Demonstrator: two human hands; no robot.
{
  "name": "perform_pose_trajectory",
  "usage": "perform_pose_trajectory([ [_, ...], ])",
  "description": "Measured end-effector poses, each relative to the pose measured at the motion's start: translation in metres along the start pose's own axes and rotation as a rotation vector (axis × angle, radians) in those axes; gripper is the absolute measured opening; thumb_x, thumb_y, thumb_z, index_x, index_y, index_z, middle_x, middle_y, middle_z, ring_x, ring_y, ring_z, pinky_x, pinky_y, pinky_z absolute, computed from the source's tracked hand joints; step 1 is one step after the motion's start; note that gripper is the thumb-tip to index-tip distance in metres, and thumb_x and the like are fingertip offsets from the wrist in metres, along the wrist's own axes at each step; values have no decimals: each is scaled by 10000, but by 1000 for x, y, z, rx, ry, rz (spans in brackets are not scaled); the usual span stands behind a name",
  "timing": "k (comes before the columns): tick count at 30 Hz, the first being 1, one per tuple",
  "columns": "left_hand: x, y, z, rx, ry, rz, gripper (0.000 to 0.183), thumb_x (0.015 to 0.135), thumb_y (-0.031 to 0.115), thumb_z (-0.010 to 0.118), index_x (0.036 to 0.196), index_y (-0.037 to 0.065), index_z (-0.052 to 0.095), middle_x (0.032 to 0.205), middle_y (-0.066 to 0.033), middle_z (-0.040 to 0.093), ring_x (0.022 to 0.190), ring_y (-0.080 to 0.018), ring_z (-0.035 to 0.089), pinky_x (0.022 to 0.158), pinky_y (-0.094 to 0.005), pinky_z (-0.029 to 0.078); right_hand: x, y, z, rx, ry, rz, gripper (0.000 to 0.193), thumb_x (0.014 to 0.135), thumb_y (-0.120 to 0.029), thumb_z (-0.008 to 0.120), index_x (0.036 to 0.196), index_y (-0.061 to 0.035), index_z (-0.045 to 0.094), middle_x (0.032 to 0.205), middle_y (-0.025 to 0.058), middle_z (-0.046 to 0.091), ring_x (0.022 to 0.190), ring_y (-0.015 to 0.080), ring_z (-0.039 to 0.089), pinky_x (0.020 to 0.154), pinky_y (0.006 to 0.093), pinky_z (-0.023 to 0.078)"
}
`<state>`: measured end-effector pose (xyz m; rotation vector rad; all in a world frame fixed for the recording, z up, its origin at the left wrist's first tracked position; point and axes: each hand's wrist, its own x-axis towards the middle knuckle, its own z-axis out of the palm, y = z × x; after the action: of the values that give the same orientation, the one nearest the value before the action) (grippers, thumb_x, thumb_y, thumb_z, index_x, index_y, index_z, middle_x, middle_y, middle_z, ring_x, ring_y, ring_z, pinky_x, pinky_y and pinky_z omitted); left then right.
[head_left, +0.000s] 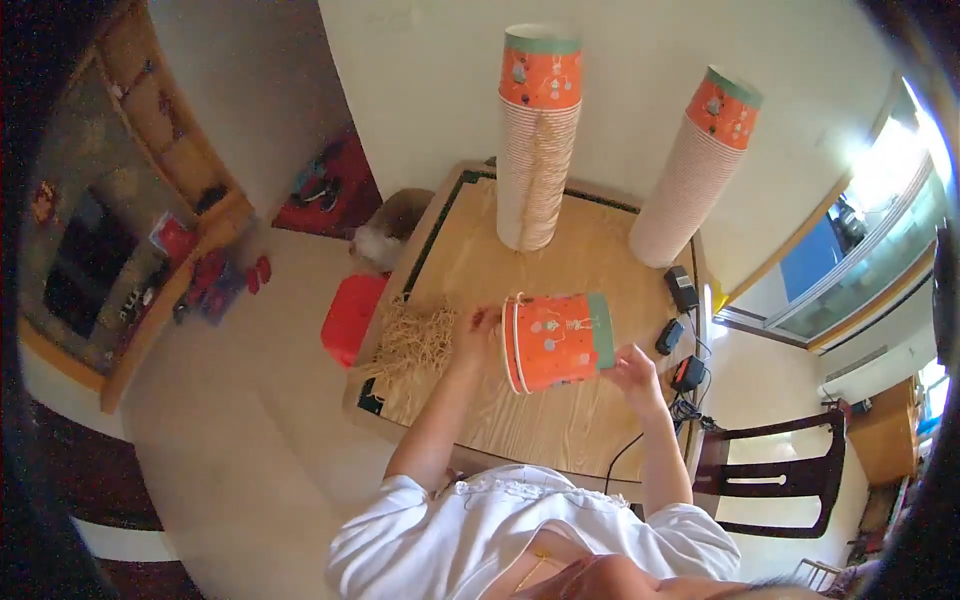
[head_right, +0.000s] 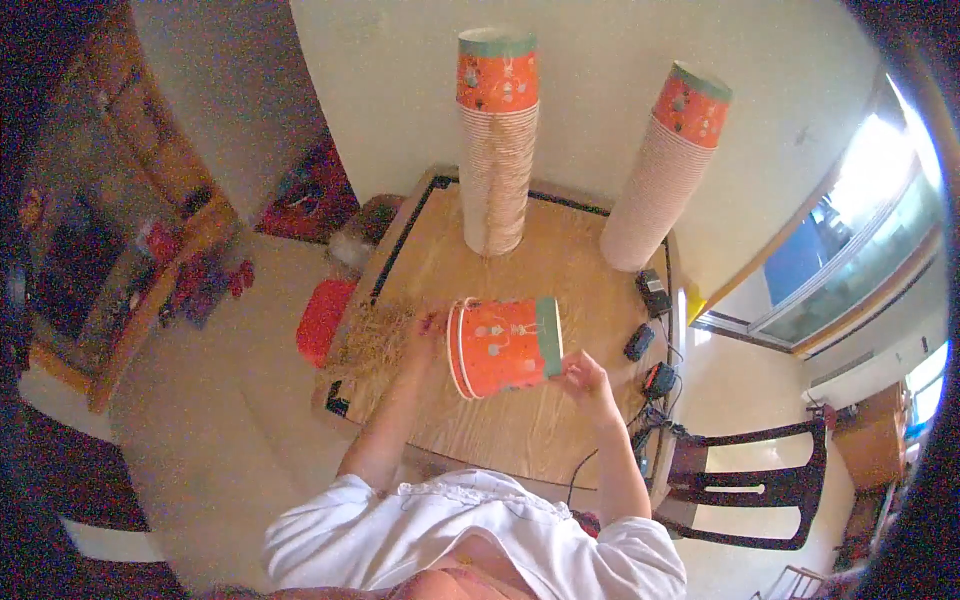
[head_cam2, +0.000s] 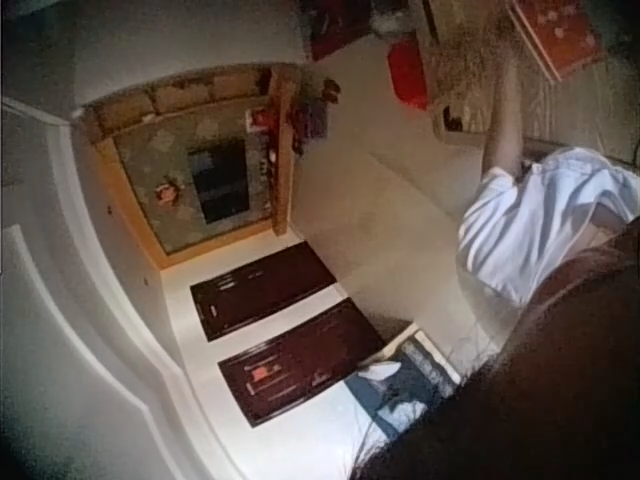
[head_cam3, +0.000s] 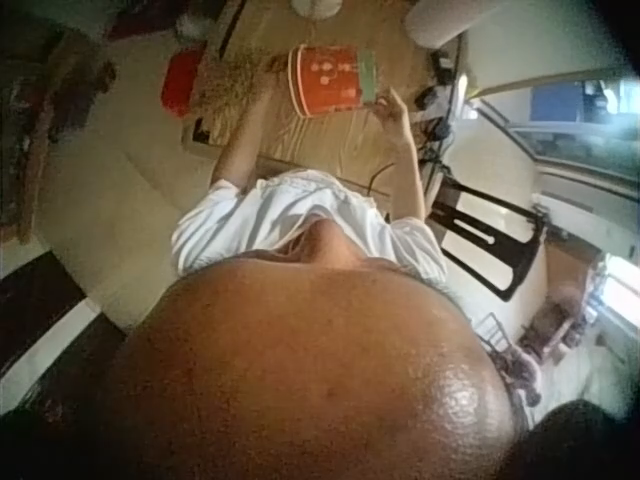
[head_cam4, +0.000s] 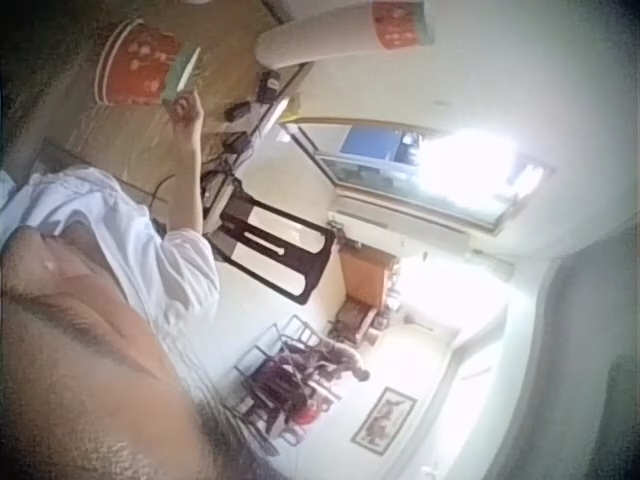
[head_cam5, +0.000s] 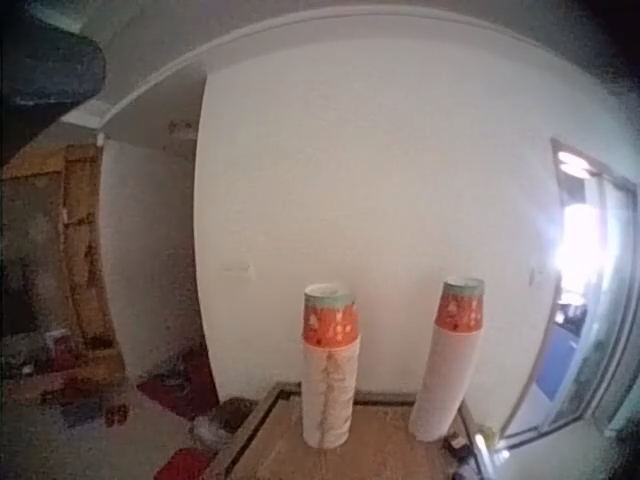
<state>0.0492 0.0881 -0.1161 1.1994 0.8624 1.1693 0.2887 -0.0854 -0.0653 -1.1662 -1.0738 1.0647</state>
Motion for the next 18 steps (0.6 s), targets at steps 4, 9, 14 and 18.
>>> perform_pose_trajectory([
  [4,-21,49,4,-148,126,-200,157,871,194,563,908,41,572,723,-11,586,669,-121,576,647,-239,460,1,4,2,-110,7,-105,205,781,66,602,906,-58,498,818,-16,518,800,73,509,734,234,419],
  [9,-53,47,19,531,-64,505,101,773,123,651,798,52,584,914,-92,534,874,-227,530,804,-336,416,7,20,8,-279,178,-226,207,782,29,624,881,-63,468,798,-19,485,778,75,482,738,238,409],
  [14,-84,-34,15,692,-114,374,304,688,135,693,975,105,594,1193,-148,411,1091,-294,417,924,-421,342,13,16,57,7,346,-259,183,821,17,576,882,-71,427,835,-18,450,807,83,465,774,256,401],
  [18,-99,-44,40,683,-218,466,660,724,110,654,1314,131,358,1222,-164,422,1152,-307,409,952,-431,357,17,36,78,59,387,-272,166,829,18,564,896,-59,433,834,-9,439,797,83,466,721,232,413],
])
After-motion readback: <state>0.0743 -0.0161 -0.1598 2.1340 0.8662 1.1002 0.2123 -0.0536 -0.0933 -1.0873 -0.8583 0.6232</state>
